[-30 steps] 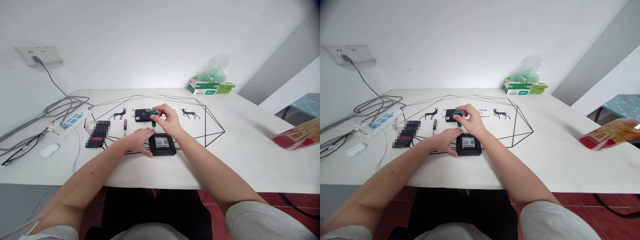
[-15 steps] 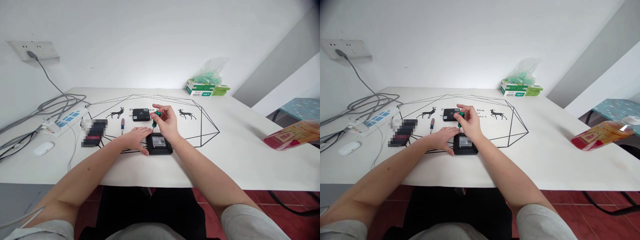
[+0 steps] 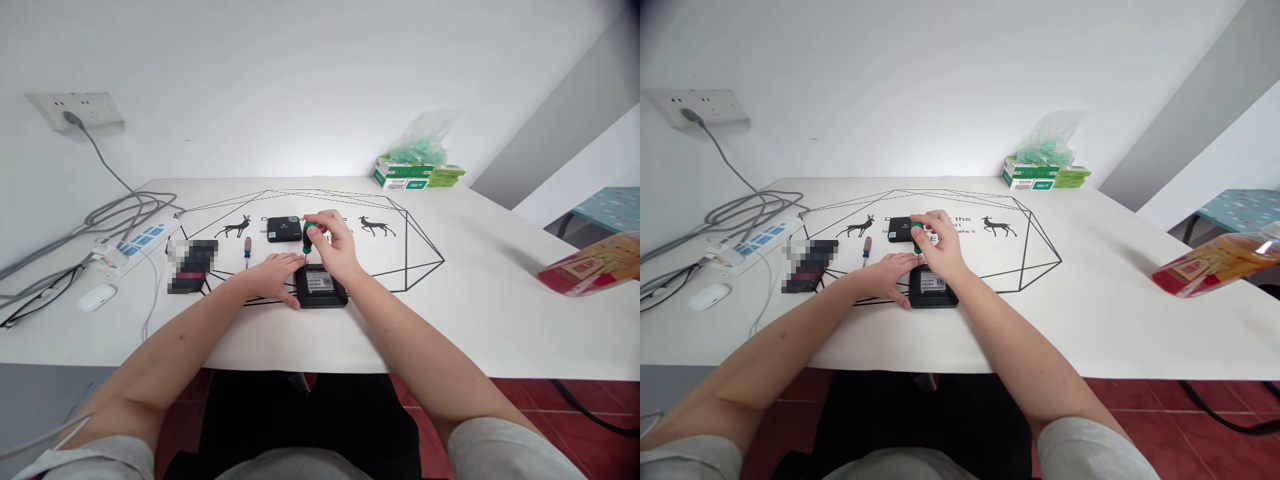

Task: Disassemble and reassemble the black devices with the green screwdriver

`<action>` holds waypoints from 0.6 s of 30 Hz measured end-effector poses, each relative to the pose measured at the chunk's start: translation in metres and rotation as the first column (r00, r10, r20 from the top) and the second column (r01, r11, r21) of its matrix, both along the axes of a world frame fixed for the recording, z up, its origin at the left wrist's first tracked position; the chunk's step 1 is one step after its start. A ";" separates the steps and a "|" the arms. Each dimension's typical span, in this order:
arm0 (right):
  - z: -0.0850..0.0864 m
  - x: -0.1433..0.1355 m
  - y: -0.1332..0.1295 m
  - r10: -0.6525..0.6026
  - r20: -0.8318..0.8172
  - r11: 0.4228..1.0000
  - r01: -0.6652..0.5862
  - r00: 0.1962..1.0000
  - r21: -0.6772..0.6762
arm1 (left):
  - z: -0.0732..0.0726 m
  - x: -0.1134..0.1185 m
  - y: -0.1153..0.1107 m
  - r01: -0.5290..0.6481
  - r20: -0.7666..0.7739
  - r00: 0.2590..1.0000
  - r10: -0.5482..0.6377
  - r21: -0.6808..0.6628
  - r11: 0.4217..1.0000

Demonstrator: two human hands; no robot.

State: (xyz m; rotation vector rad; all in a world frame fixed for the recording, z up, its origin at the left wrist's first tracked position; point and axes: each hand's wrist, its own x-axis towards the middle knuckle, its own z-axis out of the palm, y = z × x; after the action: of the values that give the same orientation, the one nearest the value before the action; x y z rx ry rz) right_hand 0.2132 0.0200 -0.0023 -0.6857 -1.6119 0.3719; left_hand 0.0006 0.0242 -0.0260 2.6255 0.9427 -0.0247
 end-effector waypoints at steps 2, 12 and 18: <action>0.000 0.001 0.001 0.021 -0.015 1.000 -0.021 1.000 -0.003 | 0.001 0.000 0.000 -0.002 -0.007 1.000 0.002 -0.005 1.000; -0.001 0.000 0.004 0.058 -0.048 0.996 -0.061 0.997 -0.058 | 0.002 0.000 0.000 -0.005 -0.004 1.000 0.005 -0.010 1.000; -0.004 -0.007 0.002 0.210 -0.192 0.949 -0.247 0.959 -0.197 | 0.006 0.001 -0.001 -0.016 -0.032 0.999 0.015 -0.017 1.000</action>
State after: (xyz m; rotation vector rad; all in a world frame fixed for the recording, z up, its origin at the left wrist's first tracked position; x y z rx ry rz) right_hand 0.2063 0.0215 -0.0065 -0.6143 -1.5039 0.7687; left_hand 0.0016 0.0227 -0.0202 2.6091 0.9692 -0.0711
